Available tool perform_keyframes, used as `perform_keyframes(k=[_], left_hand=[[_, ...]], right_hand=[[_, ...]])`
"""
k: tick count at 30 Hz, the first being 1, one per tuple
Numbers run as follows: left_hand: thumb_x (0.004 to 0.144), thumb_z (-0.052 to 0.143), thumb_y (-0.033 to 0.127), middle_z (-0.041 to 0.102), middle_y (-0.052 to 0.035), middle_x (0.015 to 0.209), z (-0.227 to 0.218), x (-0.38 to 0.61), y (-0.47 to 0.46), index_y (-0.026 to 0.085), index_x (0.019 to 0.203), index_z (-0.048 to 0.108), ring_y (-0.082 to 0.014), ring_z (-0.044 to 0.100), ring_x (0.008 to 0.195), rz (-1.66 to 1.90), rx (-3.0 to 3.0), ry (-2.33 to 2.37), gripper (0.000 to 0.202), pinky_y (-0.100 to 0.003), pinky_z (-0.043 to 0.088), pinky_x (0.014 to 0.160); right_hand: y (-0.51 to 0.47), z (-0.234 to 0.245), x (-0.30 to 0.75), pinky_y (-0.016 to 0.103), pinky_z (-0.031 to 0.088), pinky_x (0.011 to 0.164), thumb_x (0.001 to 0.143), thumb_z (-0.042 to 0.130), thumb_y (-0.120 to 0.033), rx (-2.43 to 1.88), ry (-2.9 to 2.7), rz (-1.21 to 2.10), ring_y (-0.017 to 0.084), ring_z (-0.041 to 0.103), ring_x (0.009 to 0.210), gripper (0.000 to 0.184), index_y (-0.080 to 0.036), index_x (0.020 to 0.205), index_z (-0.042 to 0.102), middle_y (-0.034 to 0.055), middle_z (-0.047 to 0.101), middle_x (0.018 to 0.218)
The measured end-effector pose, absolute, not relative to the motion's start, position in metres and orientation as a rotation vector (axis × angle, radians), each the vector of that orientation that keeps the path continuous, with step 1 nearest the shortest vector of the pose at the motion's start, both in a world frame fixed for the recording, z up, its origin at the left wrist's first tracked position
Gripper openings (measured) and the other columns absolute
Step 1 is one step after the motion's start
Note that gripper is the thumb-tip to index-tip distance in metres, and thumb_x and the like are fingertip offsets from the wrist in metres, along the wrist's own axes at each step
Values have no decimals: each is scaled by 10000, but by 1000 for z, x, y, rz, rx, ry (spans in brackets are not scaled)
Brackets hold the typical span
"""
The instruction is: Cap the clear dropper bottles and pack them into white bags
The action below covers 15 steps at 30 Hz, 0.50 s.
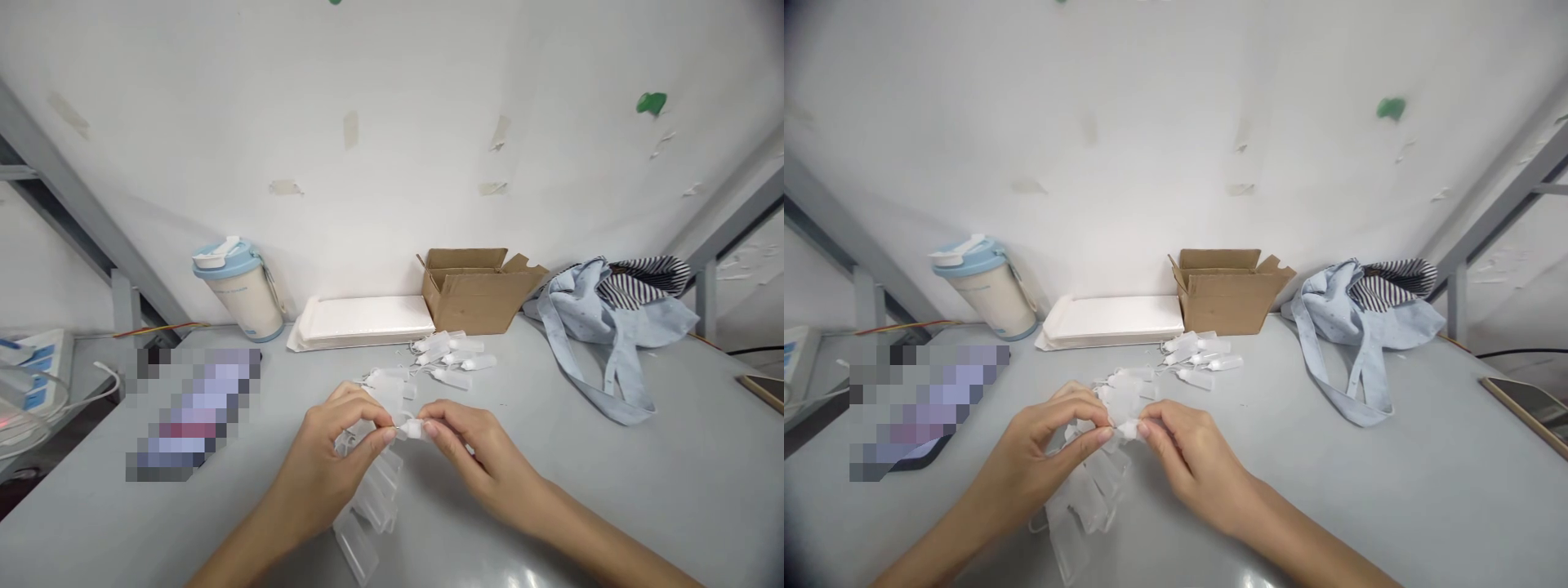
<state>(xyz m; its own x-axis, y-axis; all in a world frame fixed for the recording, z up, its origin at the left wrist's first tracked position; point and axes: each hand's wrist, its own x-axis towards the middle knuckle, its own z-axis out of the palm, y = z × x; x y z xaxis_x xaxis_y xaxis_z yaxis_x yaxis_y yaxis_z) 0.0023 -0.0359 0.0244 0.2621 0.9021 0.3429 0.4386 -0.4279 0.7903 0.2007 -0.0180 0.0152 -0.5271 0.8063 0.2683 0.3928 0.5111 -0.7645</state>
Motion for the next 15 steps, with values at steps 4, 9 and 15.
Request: perform_keyframes(k=[4,9,15], left_hand=[[832,566,173,619,1,729,24,3,-36,193,736,618,-159,534,783,1071,1973,1220,111,-277,419,725],[812,586,242,623,-3,773,34,-8,-32,197,735,646,-167,552,794,884,1892,1289,108,-281,410,747],[787,606,348,644,7,770,52,-41,-20,204,718,651,-165,562,759,619,1749,1239,166,-261,428,718]], right_hand=[[-18,13,200,230,383,574,949,364,-259,-967,-2142,850,115,492,606,242,-168,852,567,2,562,693],[-17,14,202,232,403,621,959,366,-295,-960,-2148,954,118,518,667,240,-177,917,570,4,581,760],[-2,17,212,234,403,586,970,335,-343,-1037,-2098,811,125,504,654,258,-194,962,545,-1,551,741]])
